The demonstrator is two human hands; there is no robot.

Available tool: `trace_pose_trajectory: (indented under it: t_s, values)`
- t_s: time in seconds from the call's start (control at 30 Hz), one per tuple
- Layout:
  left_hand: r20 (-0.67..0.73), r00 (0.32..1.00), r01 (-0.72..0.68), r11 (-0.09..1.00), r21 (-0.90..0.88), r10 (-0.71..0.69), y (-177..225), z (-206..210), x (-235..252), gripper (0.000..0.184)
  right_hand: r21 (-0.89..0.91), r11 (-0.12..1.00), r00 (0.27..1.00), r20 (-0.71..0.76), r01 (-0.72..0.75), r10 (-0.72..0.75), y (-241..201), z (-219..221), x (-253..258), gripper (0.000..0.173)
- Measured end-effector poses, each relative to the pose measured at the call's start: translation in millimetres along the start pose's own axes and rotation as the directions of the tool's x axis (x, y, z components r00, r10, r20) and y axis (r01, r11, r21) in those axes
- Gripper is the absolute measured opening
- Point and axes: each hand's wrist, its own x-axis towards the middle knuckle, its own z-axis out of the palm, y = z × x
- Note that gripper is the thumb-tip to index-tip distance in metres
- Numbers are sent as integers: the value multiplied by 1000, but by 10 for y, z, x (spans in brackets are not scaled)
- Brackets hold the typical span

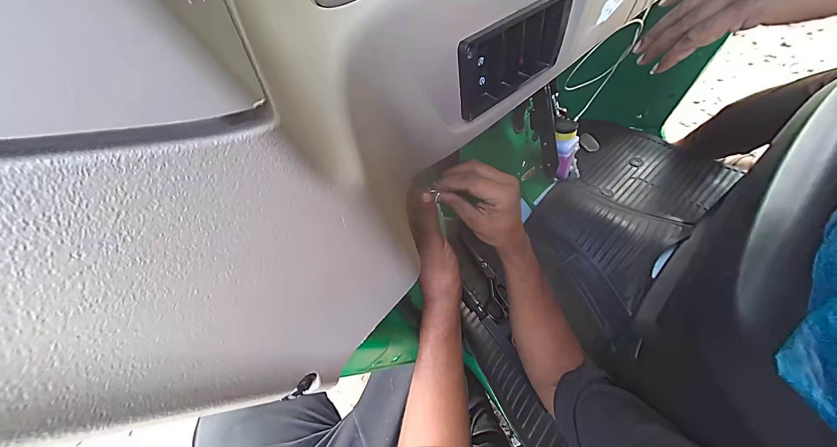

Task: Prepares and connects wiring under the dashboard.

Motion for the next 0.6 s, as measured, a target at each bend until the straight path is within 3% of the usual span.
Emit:
trace_pose_trajectory:
  t_s: [0.17, 0.43, 0.53, 0.6]
  values:
    - [1, 1000, 2, 1000, -9, -2, -25, -23, -6, 18, -21, 999, 1000, 19, 25, -25, 2, -11, 6, 9]
    - [72, 997, -17, 1000, 17, 16, -69, -34, -24, 23, 49, 990, 990, -27, -133, 135, 29, 144, -20, 11]
    - [52, 995, -82, 996, 32, 80, -78, -14, -24, 19, 169, 950, 962, -35, -262, 271, 21, 206, -43, 13]
    - [3, 995, -97, 989, 115, 97, -84, -23, -38, 18, 347, 838, 894, 1, -421, 449, -33, 279, -74, 12]
